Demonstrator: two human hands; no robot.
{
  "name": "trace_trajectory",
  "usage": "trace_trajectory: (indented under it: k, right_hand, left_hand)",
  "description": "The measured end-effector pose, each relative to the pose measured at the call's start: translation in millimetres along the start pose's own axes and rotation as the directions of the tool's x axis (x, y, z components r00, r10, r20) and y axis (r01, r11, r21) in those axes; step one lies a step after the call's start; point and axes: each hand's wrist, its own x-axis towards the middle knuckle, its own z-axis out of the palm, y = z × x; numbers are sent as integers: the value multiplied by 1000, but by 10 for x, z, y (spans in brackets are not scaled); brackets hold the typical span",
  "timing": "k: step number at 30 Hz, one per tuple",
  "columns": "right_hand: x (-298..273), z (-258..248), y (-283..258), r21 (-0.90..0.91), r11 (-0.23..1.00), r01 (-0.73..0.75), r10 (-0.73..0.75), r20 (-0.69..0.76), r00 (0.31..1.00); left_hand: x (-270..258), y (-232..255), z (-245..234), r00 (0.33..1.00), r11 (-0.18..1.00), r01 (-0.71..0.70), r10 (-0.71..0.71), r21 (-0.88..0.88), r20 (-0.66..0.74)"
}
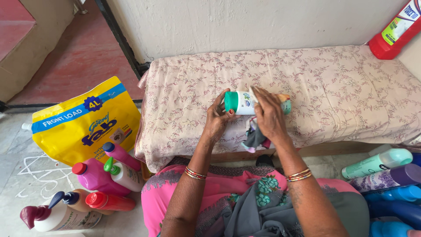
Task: The person sits on the floor and wipes the exterior of two plastic bottles with a cloth. She first wipes a white bottle with a green cap, then a purple spray bottle, and places both on a nearby bench.
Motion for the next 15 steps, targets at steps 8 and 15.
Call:
trace_trajectory:
  k: [8,15]
  right_hand:
    - [-215,-284,298,-163,980,-112,114,2,993]
    - [-447,-153,6,-235,962,-137,118,-91,989]
  left_hand:
    - [7,79,17,995,986,80,-70,146,-74]
    - [58,-5,-55,975,965,178,-146,194,-169]
